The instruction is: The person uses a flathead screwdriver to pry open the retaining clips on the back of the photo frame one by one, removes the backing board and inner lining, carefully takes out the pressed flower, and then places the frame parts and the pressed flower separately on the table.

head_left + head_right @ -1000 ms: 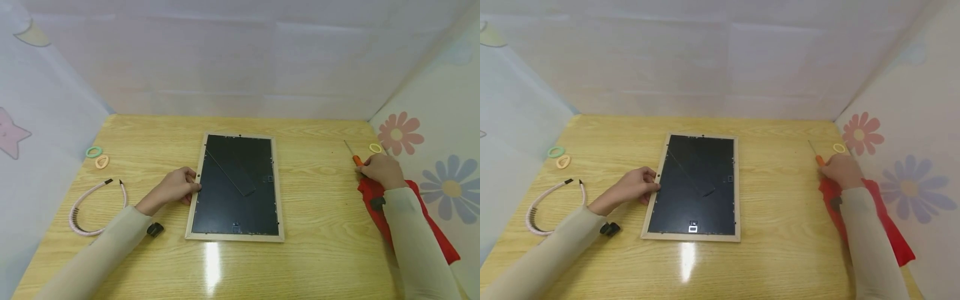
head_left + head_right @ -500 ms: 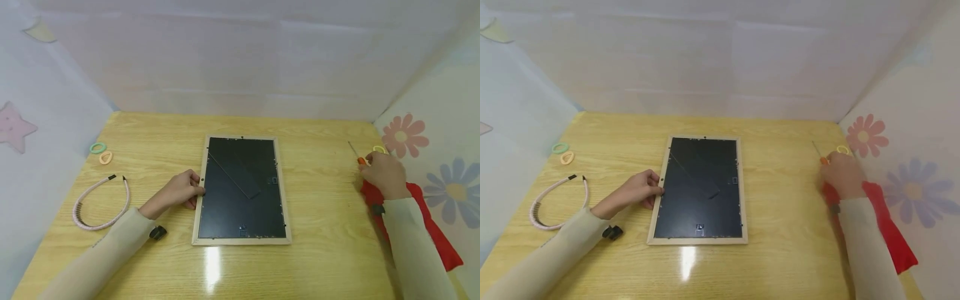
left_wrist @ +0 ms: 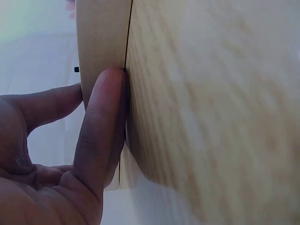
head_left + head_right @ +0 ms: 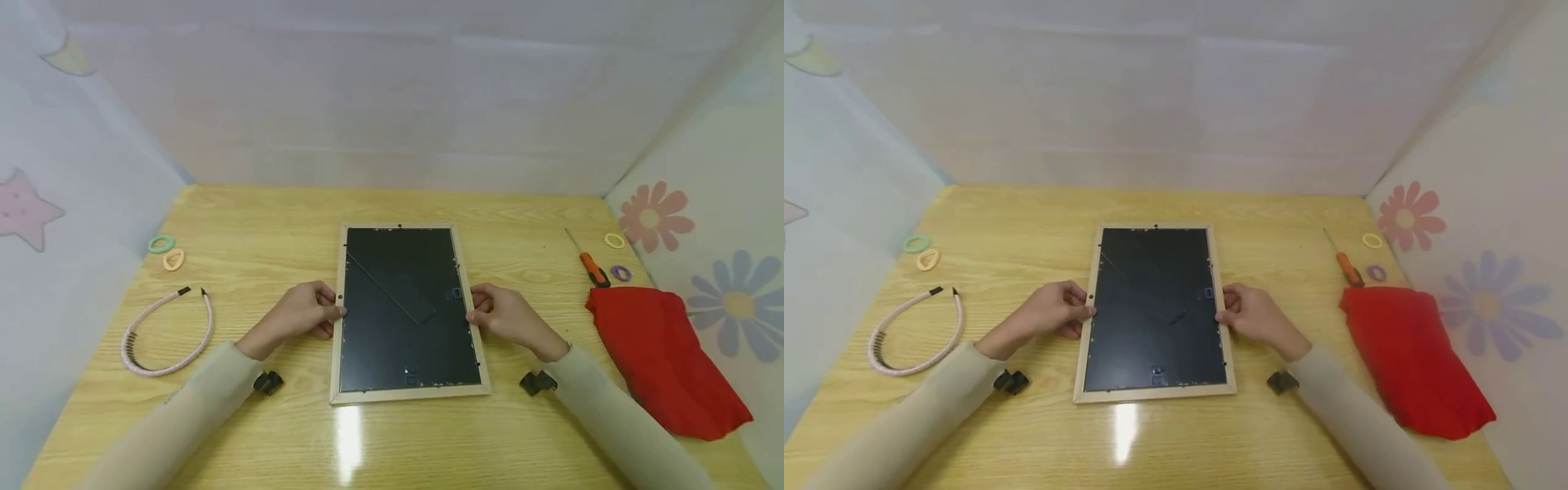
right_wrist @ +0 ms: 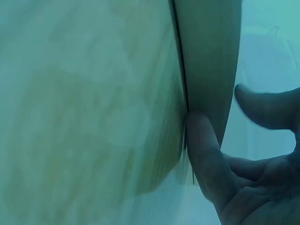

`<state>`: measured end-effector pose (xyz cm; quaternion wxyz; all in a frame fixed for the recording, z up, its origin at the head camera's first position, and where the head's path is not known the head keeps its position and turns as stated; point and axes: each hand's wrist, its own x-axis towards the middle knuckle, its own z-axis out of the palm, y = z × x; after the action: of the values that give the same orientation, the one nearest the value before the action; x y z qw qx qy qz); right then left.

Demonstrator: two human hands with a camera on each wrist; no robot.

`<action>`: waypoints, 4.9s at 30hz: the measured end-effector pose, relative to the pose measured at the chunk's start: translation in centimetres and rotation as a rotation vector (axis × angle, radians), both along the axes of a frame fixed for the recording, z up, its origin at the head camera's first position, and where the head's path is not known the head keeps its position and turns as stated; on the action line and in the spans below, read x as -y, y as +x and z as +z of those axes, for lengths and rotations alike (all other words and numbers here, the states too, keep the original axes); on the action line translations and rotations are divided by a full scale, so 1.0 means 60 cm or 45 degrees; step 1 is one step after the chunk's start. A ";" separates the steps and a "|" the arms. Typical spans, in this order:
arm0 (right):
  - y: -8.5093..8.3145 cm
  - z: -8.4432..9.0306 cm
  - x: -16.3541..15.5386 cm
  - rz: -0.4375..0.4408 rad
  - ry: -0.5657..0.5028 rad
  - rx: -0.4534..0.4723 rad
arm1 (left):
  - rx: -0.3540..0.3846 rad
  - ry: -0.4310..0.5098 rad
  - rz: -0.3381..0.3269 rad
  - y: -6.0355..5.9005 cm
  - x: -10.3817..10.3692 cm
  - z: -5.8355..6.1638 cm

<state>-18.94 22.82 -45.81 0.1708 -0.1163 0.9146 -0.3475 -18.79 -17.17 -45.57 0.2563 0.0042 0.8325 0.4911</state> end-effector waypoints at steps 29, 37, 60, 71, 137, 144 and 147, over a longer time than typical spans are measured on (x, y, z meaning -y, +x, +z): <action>-0.016 0.042 0.125 0.215 0.128 -0.139 | 0.028 0.052 -0.056 -0.012 0.003 -0.001; -0.011 0.041 0.126 0.136 -0.018 0.069 | 0.000 0.053 -0.040 -0.012 -0.006 -0.002; 0.021 0.017 0.150 0.227 0.383 -0.684 | -0.015 -0.014 -0.039 -0.030 -0.010 0.005; 0.037 0.023 0.135 0.109 0.270 -0.933 | -0.027 0.003 -0.018 -0.033 -0.007 0.005; -0.171 -0.007 -0.168 -0.120 0.429 -0.621 | -0.056 -0.142 -0.035 -0.006 -0.002 0.008; -0.174 0.002 -0.167 -0.064 0.569 -0.503 | -0.072 -0.131 -0.050 -0.012 -0.009 0.010; -0.174 0.009 -0.167 -0.035 0.611 -0.441 | -0.081 -0.128 -0.052 -0.014 -0.014 0.013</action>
<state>-29.36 32.84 -45.29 0.0301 -0.1178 0.9877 -0.0987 -19.64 -16.34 -44.78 0.2395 0.0240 0.8636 0.4430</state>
